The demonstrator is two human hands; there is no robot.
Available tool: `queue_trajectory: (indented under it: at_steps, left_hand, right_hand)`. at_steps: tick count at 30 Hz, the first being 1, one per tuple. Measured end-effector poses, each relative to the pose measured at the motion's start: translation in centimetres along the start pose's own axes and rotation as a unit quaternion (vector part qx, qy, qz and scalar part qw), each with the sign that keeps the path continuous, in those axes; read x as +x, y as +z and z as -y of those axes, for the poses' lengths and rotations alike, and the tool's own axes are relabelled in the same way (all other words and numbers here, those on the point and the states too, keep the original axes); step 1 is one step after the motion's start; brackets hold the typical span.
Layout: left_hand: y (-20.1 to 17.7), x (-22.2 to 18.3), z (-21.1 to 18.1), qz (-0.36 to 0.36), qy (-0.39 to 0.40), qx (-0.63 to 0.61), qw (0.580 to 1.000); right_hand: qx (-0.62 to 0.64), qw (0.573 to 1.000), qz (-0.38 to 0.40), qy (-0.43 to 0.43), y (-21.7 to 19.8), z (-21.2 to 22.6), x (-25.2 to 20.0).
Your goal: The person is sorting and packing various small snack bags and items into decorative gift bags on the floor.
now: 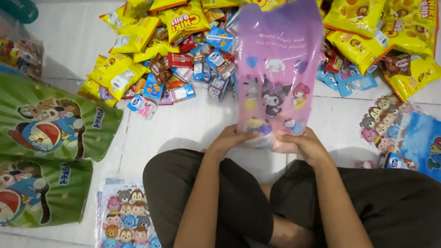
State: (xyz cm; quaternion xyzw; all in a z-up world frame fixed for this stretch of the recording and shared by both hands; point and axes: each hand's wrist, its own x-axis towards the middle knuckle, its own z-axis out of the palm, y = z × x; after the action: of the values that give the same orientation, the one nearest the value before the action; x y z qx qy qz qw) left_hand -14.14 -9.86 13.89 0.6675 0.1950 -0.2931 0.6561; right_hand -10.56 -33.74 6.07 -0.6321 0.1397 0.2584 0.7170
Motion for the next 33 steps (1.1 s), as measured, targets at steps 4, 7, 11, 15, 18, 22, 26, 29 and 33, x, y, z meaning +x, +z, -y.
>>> queue_trajectory:
  at_steps: [4, 7, 11, 15, 18, 22, 26, 29, 33]
  left_hand:
    - [0.2, -0.2, 1.1, 0.005, 0.011, -0.004, 1.000]
    - [0.2, -0.4, 1.3, 0.016, 0.032, -0.018, 0.999]
    - [0.3, -1.5, 0.6, 0.009, 0.054, -0.031, 0.998]
    - [0.6, -1.7, 0.5, 0.007, 0.058, -0.057, 0.997]
    - [-0.6, 2.6, 4.9, -0.005, 0.066, -0.027, 0.997]
    - [-0.3, 2.2, 4.9, -0.009, 0.104, -0.038, 0.994]
    - [-1.2, 3.8, 6.7, -0.049, 0.141, -0.061, 0.987]
    - [-1.9, 4.3, 7.5, -0.082, 0.143, -0.088, 0.982]
    - [-1.3, 2.2, 6.3, -0.143, 0.110, -0.081, 0.980]
  right_hand:
    - [0.011, 1.000, -0.023, -0.005, -1.0, -0.9, -0.5]
    - [0.031, 0.999, 0.004, -0.014, -0.2, 0.9, -2.1]
    - [0.021, 1.000, 0.018, -0.008, -0.9, 0.1, -1.1]
    - [0.016, 0.999, 0.001, -0.032, -0.6, 0.8, -1.7]
    - [-0.011, 0.999, 0.018, -0.045, -1.5, -2.4, 0.8]
    - [-0.028, 0.998, 0.031, -0.046, 1.0, 1.9, -2.7]
    - [-0.019, 0.997, 0.030, -0.063, 1.0, -0.6, -0.4]
    - [-0.008, 0.997, 0.045, -0.070, 1.8, -0.6, -0.2]
    - [-0.018, 0.994, 0.066, -0.088, 1.9, -0.9, -0.2]
